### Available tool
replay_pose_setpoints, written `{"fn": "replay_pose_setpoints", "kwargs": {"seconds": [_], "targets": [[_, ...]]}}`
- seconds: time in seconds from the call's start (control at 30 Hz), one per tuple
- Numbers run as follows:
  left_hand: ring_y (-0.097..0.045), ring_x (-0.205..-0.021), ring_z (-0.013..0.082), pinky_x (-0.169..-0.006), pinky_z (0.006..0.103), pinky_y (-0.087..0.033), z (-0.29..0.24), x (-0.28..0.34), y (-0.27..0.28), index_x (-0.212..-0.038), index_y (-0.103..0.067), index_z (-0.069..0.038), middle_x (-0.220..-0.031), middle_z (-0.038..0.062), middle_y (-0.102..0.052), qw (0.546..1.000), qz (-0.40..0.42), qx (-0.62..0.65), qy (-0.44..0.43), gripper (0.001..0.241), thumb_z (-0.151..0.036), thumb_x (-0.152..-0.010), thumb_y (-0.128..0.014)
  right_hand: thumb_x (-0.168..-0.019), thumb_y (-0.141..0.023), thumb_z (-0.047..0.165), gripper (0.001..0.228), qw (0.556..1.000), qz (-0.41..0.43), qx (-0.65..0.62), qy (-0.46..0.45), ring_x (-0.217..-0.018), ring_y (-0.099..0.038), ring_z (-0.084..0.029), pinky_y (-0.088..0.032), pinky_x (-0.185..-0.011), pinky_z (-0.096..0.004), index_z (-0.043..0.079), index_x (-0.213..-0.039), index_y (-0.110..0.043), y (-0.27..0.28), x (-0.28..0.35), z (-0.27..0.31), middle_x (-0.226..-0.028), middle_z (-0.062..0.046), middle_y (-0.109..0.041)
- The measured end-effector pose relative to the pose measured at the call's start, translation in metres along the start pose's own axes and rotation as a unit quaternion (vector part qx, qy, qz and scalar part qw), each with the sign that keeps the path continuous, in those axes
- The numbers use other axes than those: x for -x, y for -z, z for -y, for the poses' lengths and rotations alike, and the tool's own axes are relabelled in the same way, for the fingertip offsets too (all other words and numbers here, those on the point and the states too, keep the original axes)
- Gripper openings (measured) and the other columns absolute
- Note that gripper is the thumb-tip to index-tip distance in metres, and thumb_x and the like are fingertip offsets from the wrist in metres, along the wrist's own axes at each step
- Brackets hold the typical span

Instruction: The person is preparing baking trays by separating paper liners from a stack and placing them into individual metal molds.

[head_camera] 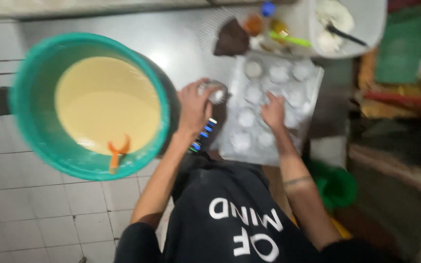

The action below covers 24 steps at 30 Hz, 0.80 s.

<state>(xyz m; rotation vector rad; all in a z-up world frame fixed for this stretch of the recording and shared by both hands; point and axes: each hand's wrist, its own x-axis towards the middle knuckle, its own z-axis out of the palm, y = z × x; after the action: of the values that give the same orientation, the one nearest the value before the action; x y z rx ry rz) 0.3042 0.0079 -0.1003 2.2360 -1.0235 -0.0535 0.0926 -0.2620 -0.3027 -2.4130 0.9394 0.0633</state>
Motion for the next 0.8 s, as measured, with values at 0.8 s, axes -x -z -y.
{"fn": "replay_pose_setpoints", "kwargs": {"seconds": [0.8], "targets": [[-0.059,-0.095,0.0353,-0.081,0.0519,-0.043,0.437,-0.304,0.026,-0.105,-0.068,-0.016,-0.102,0.012,-0.068,0.920,-0.150,-0.320,0.171,0.018,-0.027,-0.095,-0.059,-0.097,-0.059,0.010,0.043,0.990,-0.013,-0.019,-0.140,-0.091,-0.060,-0.026,-0.049,-0.079,-0.039,0.008,-0.139,-0.068,0.060,0.158,0.046,-0.108,-0.014,-0.067]]}}
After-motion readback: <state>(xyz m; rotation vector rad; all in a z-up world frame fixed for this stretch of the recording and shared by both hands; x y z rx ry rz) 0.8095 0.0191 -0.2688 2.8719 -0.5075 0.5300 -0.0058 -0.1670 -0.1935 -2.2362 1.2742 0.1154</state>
